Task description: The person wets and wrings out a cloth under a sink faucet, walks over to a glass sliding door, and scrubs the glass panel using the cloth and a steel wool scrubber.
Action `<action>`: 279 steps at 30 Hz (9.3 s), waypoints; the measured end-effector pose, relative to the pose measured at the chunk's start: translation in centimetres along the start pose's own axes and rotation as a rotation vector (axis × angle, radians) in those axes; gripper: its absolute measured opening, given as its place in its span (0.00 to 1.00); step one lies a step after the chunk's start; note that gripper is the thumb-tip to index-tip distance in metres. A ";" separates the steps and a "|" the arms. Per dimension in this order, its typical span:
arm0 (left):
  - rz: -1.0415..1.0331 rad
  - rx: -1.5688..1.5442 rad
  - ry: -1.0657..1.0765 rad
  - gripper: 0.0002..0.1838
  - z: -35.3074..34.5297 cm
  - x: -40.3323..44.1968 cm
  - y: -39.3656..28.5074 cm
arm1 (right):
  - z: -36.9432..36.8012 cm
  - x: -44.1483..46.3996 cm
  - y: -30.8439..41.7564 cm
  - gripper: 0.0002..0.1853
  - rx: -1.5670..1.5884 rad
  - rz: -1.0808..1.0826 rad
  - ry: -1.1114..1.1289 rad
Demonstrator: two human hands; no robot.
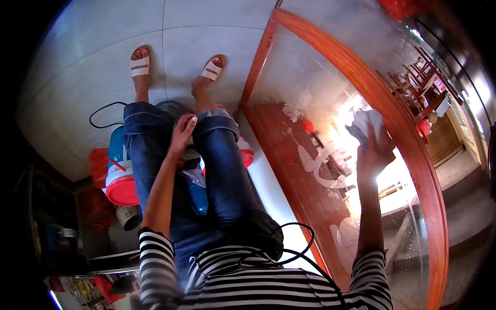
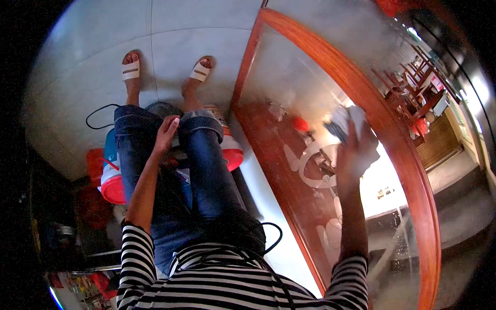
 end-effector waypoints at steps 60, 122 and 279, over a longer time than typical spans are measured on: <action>0.115 0.230 -0.156 0.13 -0.9 4.9 0.2 | -48.7 2.2 37.7 0.26 0.230 0.321 0.770; 0.157 0.403 -0.081 0.13 -0.3 4.0 3.1 | -52.9 -10.0 44.1 0.17 -0.026 0.289 0.581; 0.052 -0.454 0.316 0.38 -8.6 7.1 -4.6 | -12.9 0.0 29.9 0.20 2.206 -0.667 0.661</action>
Point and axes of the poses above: each hand's wrist, its own x-axis towards the middle knuckle, its own z-axis out of the back of the hand, y = z × x, the point moved 3 cm from there along x, towards the middle knuckle, and after that the axes turned 4 degrees about -x, right-handed, at the moved point
